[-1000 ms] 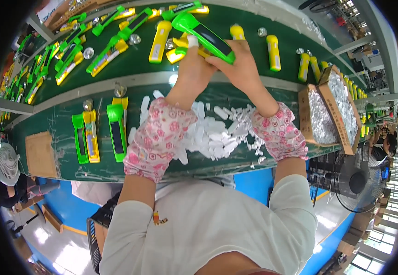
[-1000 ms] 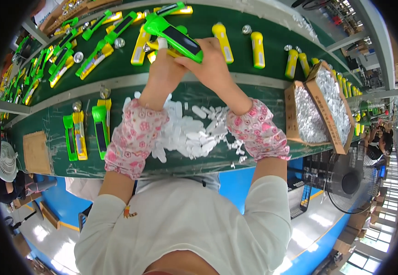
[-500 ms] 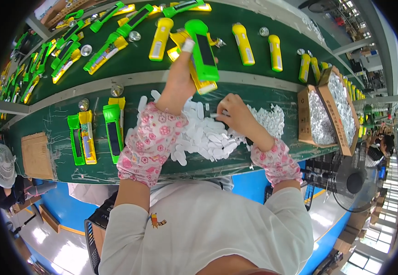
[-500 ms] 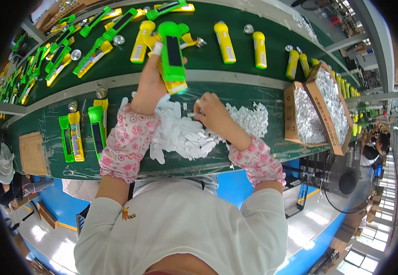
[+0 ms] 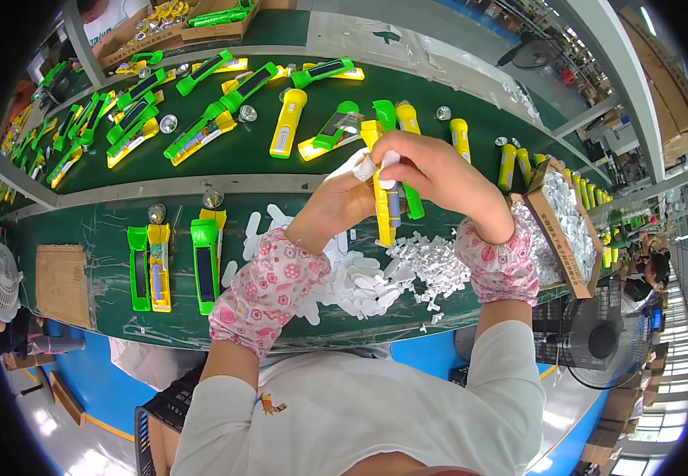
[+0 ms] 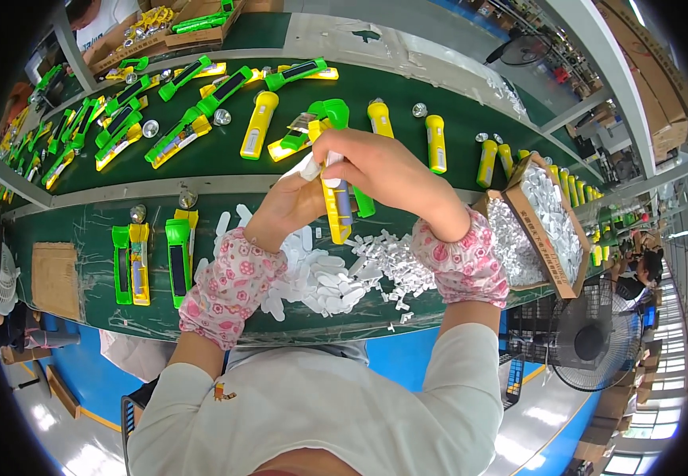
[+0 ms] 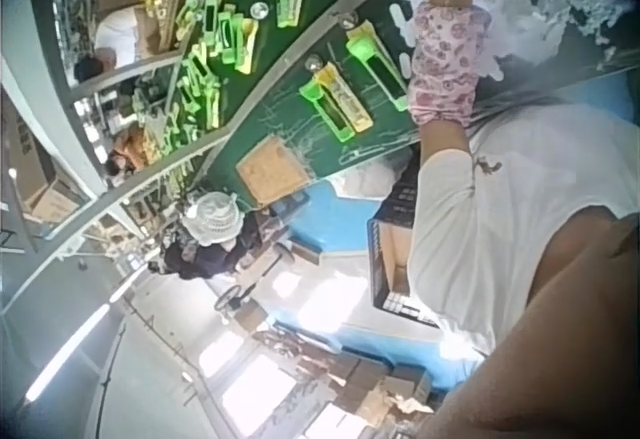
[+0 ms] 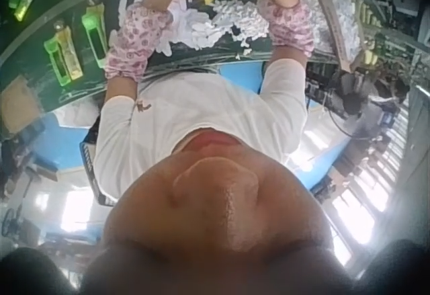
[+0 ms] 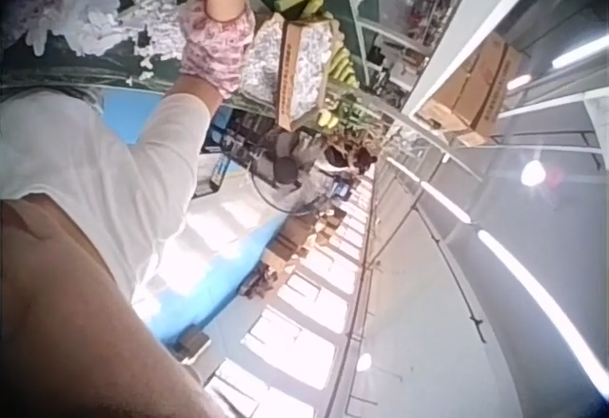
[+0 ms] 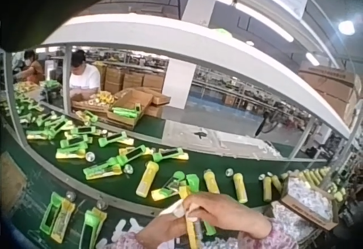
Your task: The recorder is assembling solar-powered flashlights on a factory line by applying small white labels to the device casing.
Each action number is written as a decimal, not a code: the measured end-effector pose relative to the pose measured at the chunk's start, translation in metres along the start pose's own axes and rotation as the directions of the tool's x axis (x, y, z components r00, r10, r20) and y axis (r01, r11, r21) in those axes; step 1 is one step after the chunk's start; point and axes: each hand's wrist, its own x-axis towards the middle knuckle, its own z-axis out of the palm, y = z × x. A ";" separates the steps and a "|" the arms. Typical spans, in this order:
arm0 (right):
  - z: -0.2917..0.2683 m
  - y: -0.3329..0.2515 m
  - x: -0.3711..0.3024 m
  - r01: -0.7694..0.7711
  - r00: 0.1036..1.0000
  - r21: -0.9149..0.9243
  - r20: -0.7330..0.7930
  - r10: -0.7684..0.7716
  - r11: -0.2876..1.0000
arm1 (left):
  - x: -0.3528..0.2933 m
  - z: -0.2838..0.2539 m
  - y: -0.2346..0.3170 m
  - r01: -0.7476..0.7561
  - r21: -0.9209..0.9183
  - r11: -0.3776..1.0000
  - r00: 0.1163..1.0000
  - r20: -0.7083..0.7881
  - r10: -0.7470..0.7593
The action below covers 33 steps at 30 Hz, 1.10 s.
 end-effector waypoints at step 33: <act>0.101 0.015 -0.019 -0.151 0.830 0.160 -0.516 0.213 0.975 | 0.002 0.003 0.008 -0.404 0.220 0.888 0.723 -0.518 0.457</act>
